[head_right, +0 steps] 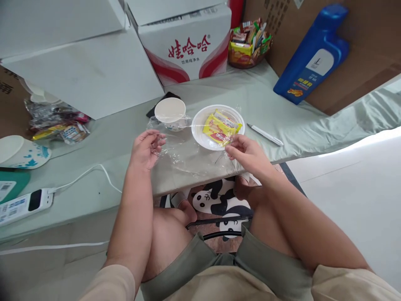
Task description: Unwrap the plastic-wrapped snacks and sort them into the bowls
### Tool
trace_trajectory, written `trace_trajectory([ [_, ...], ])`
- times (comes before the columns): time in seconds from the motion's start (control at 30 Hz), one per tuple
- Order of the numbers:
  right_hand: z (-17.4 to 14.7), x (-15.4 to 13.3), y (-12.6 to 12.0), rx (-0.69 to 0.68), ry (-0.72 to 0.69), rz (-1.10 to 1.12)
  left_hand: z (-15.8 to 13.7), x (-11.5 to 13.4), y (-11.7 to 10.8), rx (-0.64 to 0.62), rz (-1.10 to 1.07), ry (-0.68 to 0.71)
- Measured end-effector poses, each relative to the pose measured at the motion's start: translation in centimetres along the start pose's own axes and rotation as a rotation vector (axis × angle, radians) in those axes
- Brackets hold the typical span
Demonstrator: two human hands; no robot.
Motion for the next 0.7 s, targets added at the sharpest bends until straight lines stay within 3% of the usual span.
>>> trace_trajectory([
  [0.13,0.3,-0.1,-0.6,0.107,0.004,-0.032,0.0,-0.2,0.6,-0.049,0.050,-0.020],
  [0.3,0.5,-0.3,-2.3,0.216,-0.099,0.106,-0.1,0.7,0.0,-0.059,0.034,0.088],
  [0.5,-0.1,-0.8,-3.9,0.331,-0.278,0.283,-2.0,1.1,0.4,-0.360,0.332,0.008],
  [0.63,-0.8,-1.7,-4.4,0.360,-0.359,0.348,-4.4,2.2,1.2,-0.661,0.608,0.074],
  [0.7,-1.2,-2.3,-4.5,0.337,-0.410,0.390,-5.2,3.2,1.0,-0.684,0.696,0.173],
])
Point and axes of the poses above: each hand's wrist, its own z-axis towards the middle knuckle, its own y-axis out of the palm, x = y × z, the point moved 7 cm from there along z, towards the middle knuckle, and after that the axes turned 6 degrees about z, right-handed, at the moved point
